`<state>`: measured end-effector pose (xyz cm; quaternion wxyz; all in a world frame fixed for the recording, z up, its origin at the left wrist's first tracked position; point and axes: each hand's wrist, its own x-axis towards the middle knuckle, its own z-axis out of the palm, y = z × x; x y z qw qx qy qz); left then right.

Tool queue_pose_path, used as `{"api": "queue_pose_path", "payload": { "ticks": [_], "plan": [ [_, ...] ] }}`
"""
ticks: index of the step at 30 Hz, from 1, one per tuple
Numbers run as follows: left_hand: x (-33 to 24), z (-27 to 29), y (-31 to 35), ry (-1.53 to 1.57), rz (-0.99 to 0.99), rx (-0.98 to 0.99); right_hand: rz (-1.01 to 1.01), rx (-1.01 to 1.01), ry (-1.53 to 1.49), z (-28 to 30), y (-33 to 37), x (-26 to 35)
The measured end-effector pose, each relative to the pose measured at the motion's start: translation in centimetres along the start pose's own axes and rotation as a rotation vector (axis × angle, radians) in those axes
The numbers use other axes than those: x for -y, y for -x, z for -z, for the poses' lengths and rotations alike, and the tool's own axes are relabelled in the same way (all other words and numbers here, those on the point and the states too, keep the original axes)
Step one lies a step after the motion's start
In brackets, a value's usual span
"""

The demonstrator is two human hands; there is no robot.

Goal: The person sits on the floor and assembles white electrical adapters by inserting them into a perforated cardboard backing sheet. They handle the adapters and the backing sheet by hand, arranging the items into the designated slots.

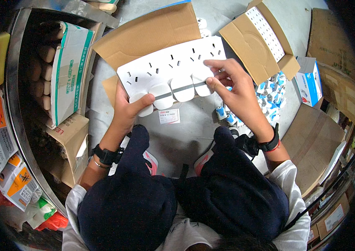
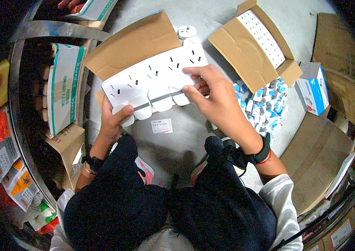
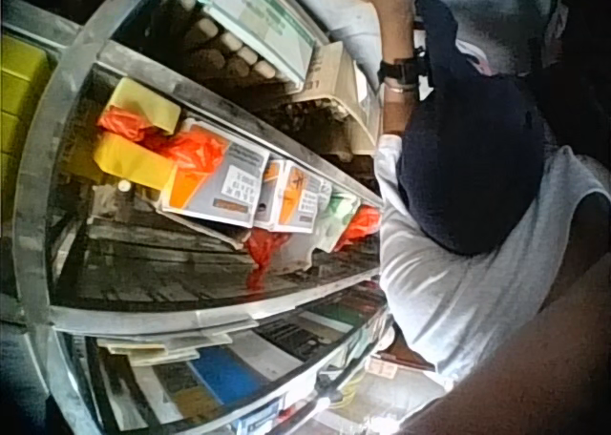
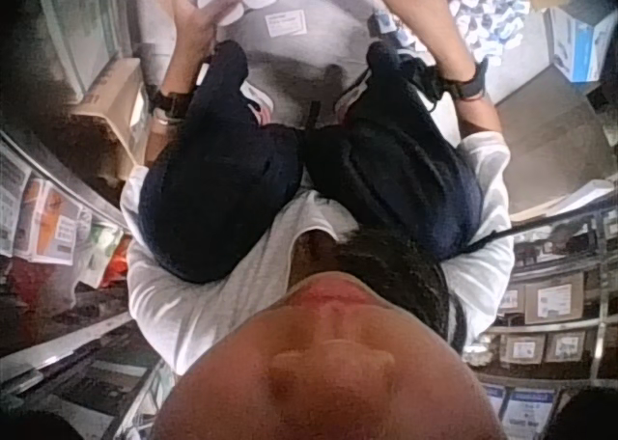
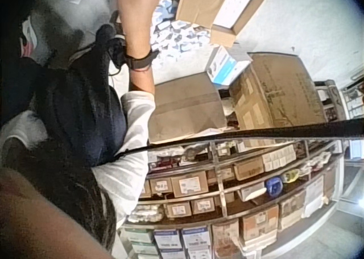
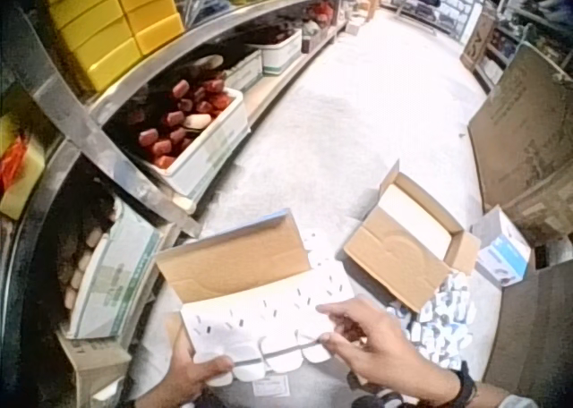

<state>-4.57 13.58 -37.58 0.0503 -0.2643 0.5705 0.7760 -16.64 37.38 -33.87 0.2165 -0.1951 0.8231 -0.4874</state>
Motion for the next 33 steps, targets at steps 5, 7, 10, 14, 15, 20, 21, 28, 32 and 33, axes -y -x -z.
{"api": "queue_pose_path", "payload": {
  "ticks": [5, 7, 10, 14, 15, 20, 21, 28, 32, 33],
  "plan": [
    [0.2, 0.3, 0.0, 0.012, 0.023, -0.008, 0.165, -0.073, 0.274, 0.2, 0.1, -0.4],
    [0.1, 1.0, -0.1, 0.024, 0.055, -0.016, 0.144, -0.167, 0.213, 0.9, -0.1, -1.2],
    [-0.8, 3.3, -0.6, 0.052, 0.108, -0.020, 0.056, -0.407, 0.079, 1.9, -2.0, -4.0],
    [-1.5, 5.7, -1.0, 0.051, 0.086, -0.029, -0.049, -0.341, 0.271, 2.2, -4.6, -8.1],
    [-1.6, 6.0, -0.9, 0.062, 0.089, -0.014, 0.097, -0.311, 0.373, 1.6, -5.2, -8.9],
    [-1.3, 6.2, -0.8, 0.082, 0.095, 0.001, 0.467, -0.258, 0.883, -1.8, -8.4, -11.2],
    [-1.3, 6.1, -0.8, 0.074, 0.085, -0.002, 0.437, -0.228, 0.895, -2.1, -8.7, -11.3],
    [-1.3, 5.2, -0.6, 0.072, 0.114, -0.009, 0.209, -0.220, 0.561, -1.8, -8.4, -10.6],
    [-1.4, 5.1, -0.5, 0.062, 0.108, 0.004, 0.142, -0.324, 0.352, 0.0, -6.2, -8.7],
    [-1.4, 5.1, -0.6, 0.061, 0.104, 0.002, 0.152, -0.346, 0.219, 0.1, -5.8, -8.1]
  ]
}}
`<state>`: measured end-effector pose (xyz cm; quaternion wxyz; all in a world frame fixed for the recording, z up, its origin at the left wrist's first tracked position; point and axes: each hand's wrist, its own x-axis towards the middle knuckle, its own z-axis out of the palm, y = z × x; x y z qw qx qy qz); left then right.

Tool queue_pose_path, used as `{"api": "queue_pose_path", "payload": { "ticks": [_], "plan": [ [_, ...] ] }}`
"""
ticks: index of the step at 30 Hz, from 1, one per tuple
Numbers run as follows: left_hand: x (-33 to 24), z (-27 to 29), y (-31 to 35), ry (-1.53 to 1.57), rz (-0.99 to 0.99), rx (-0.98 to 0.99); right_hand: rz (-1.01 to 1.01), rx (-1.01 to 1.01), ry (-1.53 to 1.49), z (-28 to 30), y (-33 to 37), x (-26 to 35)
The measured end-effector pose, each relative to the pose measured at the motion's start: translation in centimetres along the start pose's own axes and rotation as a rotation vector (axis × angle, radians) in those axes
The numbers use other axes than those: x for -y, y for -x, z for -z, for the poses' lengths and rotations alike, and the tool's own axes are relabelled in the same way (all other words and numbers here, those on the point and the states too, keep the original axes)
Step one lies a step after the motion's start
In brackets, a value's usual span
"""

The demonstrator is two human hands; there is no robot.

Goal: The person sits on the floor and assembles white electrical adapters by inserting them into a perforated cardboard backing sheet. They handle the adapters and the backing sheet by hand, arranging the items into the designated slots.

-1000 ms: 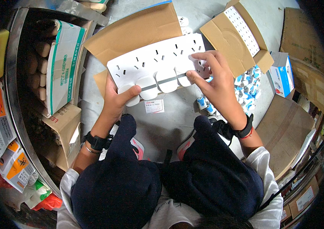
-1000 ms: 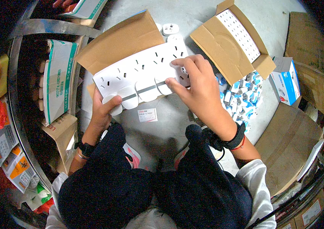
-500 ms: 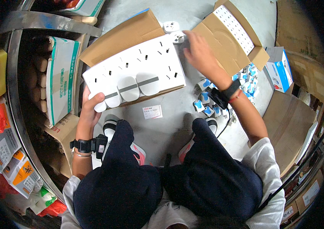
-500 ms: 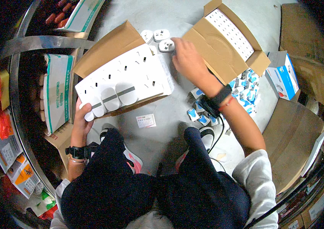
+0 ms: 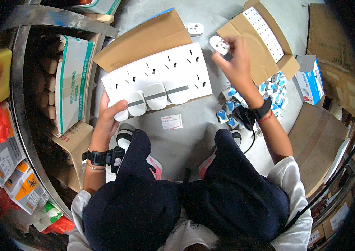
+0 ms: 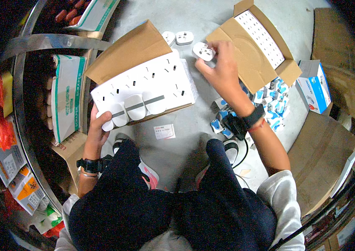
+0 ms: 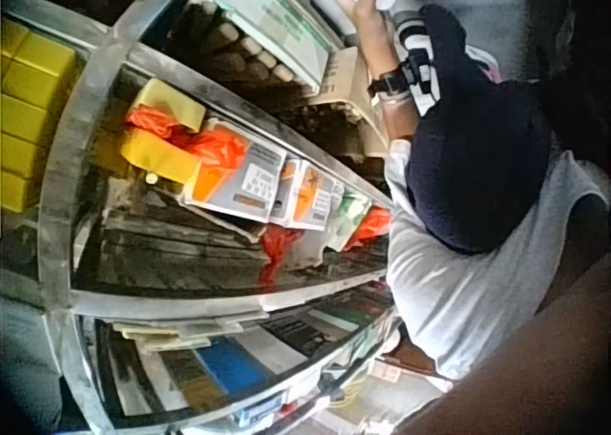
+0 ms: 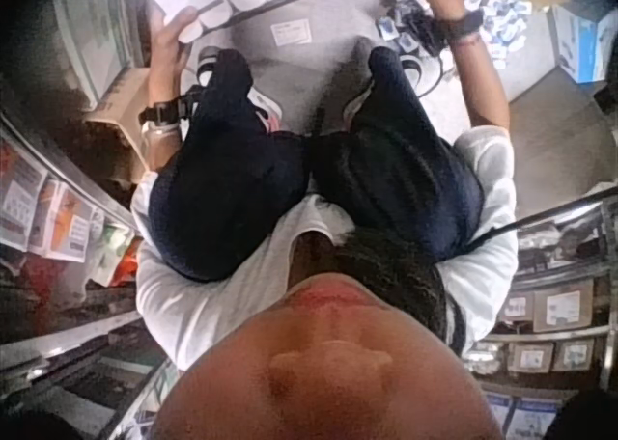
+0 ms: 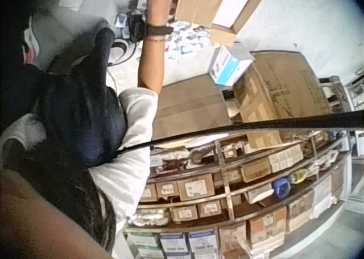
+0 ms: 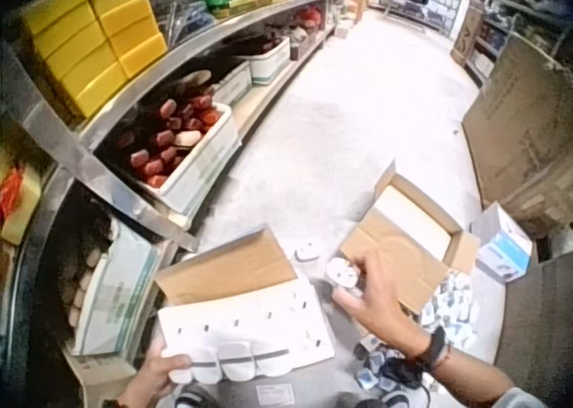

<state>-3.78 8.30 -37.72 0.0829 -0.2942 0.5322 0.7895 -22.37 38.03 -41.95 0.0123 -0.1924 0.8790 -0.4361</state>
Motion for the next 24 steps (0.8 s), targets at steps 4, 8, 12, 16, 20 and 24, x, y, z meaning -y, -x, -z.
{"api": "queue_pose_path", "payload": {
  "ticks": [4, 8, 12, 16, 20, 24],
  "plan": [
    [0.1, -0.1, -0.2, 0.001, -0.006, 0.000, -0.123, 0.015, -0.356, 2.7, 1.5, 2.8],
    [-0.1, -0.2, -0.2, 0.010, 0.014, -0.008, -0.289, 0.135, -0.593, 4.3, 2.6, 5.3],
    [-0.1, -0.3, -0.1, 0.008, -0.003, -0.007, -0.328, 0.298, -0.675, 4.7, 3.0, 6.4],
    [0.0, -0.6, -0.1, -0.023, -0.041, 0.006, -0.179, 0.418, -0.484, 3.9, 3.3, 7.1],
    [-0.1, -0.8, 0.1, -0.071, -0.064, 0.021, -0.106, 0.502, -0.246, 4.2, 3.5, 7.9],
    [-0.2, -1.0, 0.1, -0.097, -0.096, 0.052, -0.111, 0.520, -0.198, 4.6, 3.4, 8.8]
  ]
}}
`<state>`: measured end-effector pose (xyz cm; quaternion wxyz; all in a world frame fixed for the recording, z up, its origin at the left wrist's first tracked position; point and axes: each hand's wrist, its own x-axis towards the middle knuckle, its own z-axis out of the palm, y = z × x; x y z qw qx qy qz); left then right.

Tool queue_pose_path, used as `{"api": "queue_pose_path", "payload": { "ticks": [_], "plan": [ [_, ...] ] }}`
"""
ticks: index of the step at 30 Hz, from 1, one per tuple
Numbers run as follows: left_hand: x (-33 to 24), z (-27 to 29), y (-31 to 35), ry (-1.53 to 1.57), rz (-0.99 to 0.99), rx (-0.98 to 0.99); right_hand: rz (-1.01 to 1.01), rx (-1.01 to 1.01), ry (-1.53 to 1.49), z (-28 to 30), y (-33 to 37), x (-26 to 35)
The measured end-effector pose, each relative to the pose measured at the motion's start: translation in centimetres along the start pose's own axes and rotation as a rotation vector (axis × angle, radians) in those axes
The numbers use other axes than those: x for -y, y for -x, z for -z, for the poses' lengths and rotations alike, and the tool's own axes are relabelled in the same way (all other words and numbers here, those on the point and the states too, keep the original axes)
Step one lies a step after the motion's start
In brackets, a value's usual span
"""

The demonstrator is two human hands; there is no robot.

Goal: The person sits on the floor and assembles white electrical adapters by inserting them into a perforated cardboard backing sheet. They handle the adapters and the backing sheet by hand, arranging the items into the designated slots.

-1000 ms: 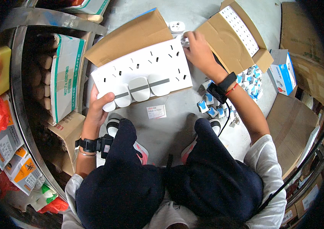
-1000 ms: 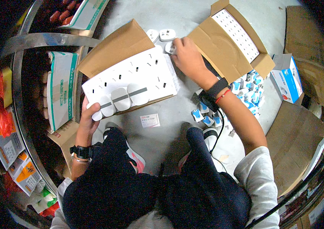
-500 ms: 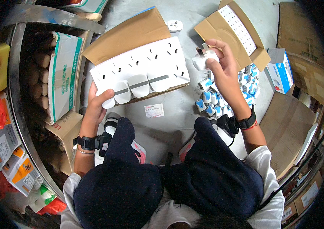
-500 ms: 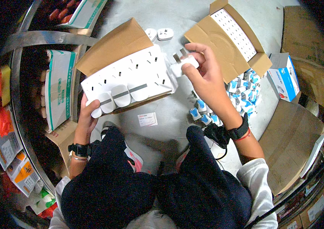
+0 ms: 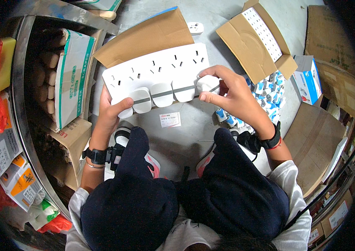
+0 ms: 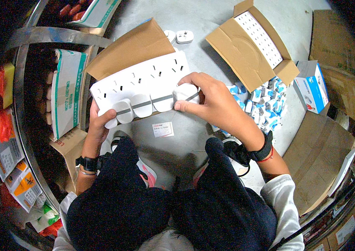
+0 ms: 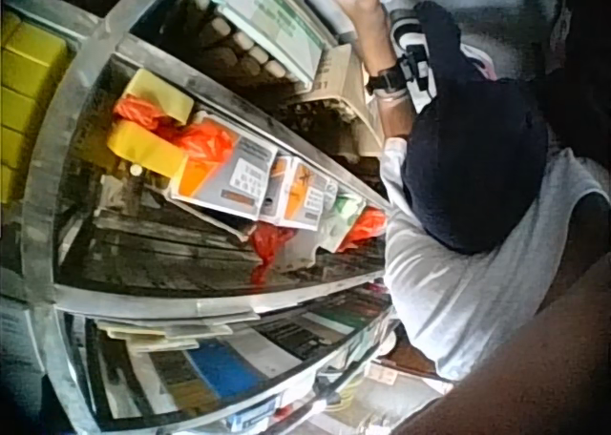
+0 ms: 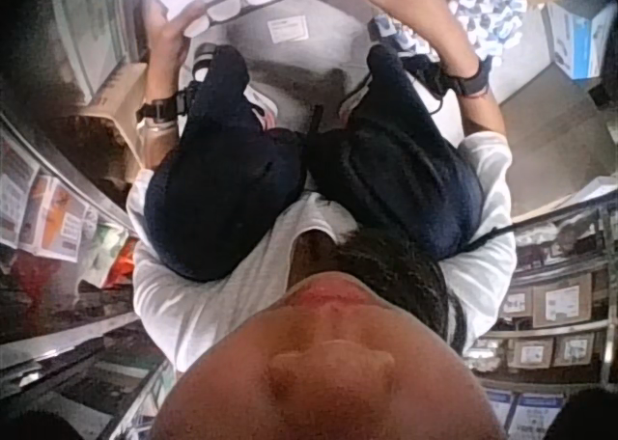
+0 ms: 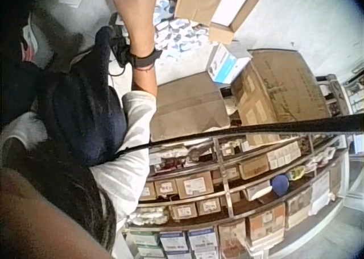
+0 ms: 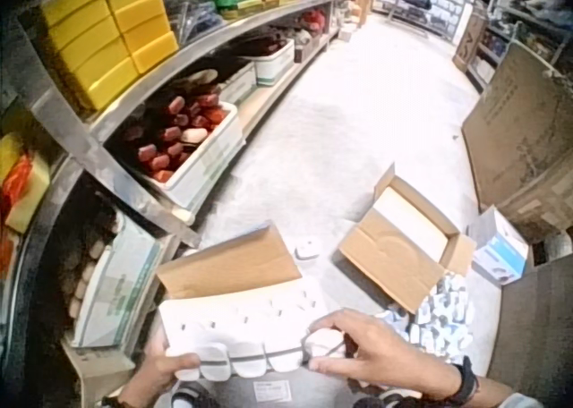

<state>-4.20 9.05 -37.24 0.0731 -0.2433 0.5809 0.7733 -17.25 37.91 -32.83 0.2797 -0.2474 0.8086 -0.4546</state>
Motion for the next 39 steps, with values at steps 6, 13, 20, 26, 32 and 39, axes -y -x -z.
{"api": "queue_pose_path", "payload": {
  "ticks": [6, 13, 20, 26, 32, 39],
  "plan": [
    [0.1, -0.1, 0.2, 0.002, 0.002, -0.018, -0.195, 0.016, -0.018, -0.1, 0.5, 0.4],
    [0.3, -0.3, 0.3, -0.014, -0.016, -0.029, -0.210, -0.117, -0.114, -1.0, 1.1, -0.2],
    [0.1, -0.5, 0.5, -0.049, -0.038, -0.006, -0.231, -0.100, -0.100, -1.3, 0.7, -2.0],
    [0.3, -0.5, 0.5, -0.027, -0.032, -0.009, -0.295, 0.009, -0.241, -0.9, 0.8, -3.2],
    [0.4, -0.3, 0.7, 0.076, 0.189, 0.011, -0.320, -0.172, -0.296, 2.3, -3.9, -7.7],
    [1.3, -1.2, 1.1, 0.006, 0.248, 0.119, 0.342, -0.264, 0.774, 0.2, -12.0, -12.4]
  ]
}}
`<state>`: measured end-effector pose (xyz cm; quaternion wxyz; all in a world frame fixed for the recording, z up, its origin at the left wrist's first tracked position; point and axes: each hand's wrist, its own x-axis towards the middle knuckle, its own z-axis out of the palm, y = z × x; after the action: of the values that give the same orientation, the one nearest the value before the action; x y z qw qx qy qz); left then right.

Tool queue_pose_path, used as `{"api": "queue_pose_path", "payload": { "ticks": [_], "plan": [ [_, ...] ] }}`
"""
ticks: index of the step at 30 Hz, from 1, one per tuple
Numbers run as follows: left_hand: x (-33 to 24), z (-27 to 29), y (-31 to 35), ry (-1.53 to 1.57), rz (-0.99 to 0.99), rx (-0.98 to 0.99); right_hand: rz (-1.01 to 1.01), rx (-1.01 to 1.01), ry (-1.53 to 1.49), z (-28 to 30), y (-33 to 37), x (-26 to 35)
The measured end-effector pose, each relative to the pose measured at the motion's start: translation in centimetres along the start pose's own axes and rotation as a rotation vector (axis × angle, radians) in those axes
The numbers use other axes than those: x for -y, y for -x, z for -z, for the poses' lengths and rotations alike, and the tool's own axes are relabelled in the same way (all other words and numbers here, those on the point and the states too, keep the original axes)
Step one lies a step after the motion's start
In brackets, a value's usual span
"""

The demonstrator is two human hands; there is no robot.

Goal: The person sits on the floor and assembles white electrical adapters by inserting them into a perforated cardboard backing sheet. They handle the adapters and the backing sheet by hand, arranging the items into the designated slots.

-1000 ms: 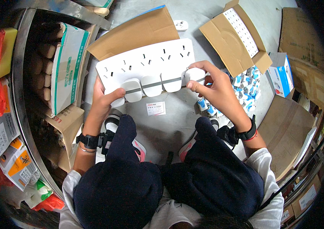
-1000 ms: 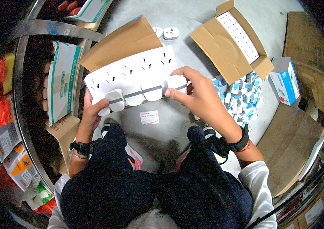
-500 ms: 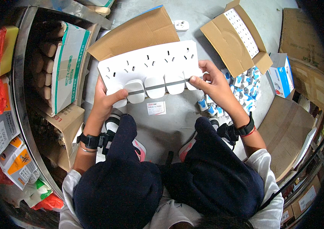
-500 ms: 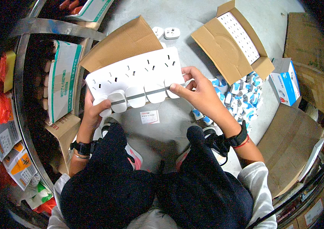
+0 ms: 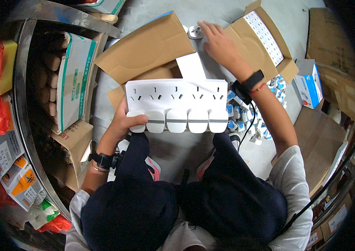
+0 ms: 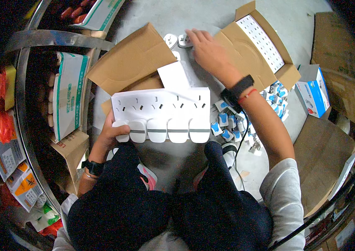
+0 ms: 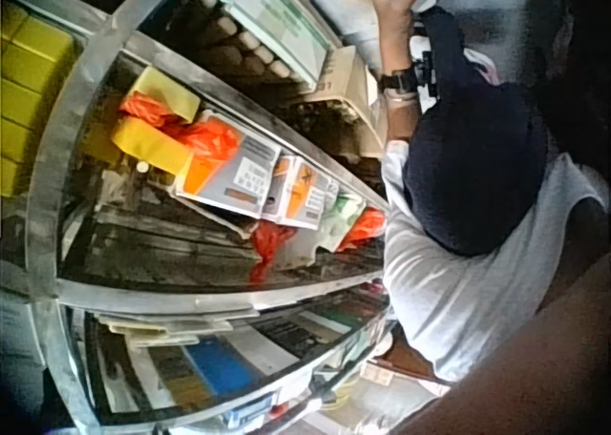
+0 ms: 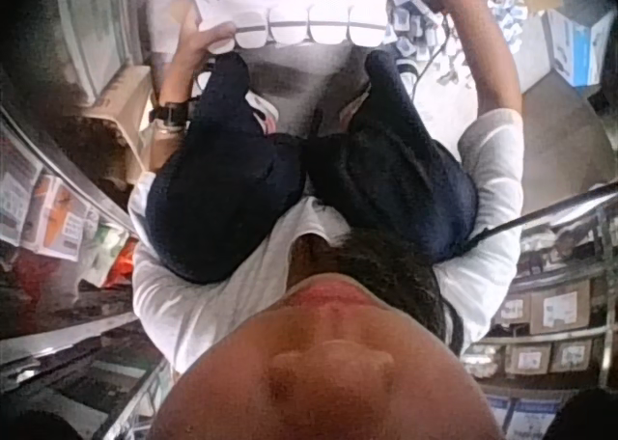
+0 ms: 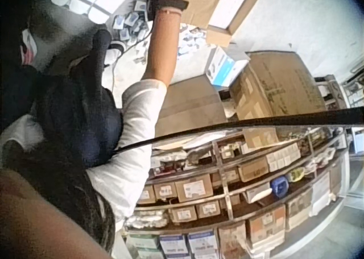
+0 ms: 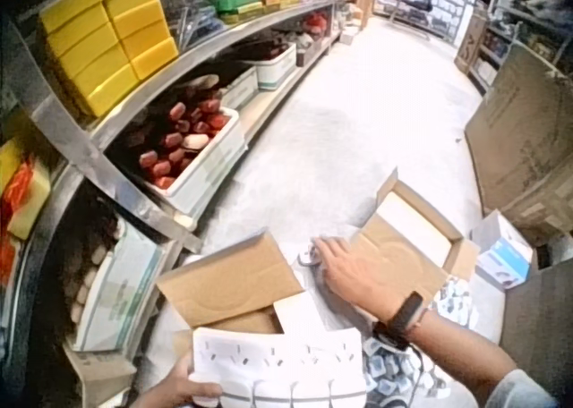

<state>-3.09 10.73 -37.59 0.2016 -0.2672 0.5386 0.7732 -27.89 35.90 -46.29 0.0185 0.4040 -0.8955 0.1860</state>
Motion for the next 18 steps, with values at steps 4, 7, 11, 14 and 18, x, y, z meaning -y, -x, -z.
{"api": "queue_pose_path", "payload": {
  "ticks": [4, 7, 11, 14, 18],
  "plan": [
    [0.5, -0.4, 0.1, -0.003, 0.010, -0.007, 0.028, 0.106, -0.031, -1.4, -1.9, -0.1],
    [0.6, -0.7, -0.1, 0.000, -0.030, -0.003, -0.088, 0.102, -0.099, -0.7, -2.1, -0.2],
    [0.7, -1.6, -0.6, 0.025, -0.085, -0.017, -0.398, -0.120, -0.542, 2.7, -0.9, 0.8],
    [0.7, -2.3, -0.8, 0.038, -0.118, -0.034, -0.473, -0.261, -0.958, 6.8, 0.4, 2.5],
    [0.6, -3.4, -1.1, 0.029, -0.166, -0.034, -0.529, -0.076, -1.696, 11.4, 1.5, 5.1]
  ]
}}
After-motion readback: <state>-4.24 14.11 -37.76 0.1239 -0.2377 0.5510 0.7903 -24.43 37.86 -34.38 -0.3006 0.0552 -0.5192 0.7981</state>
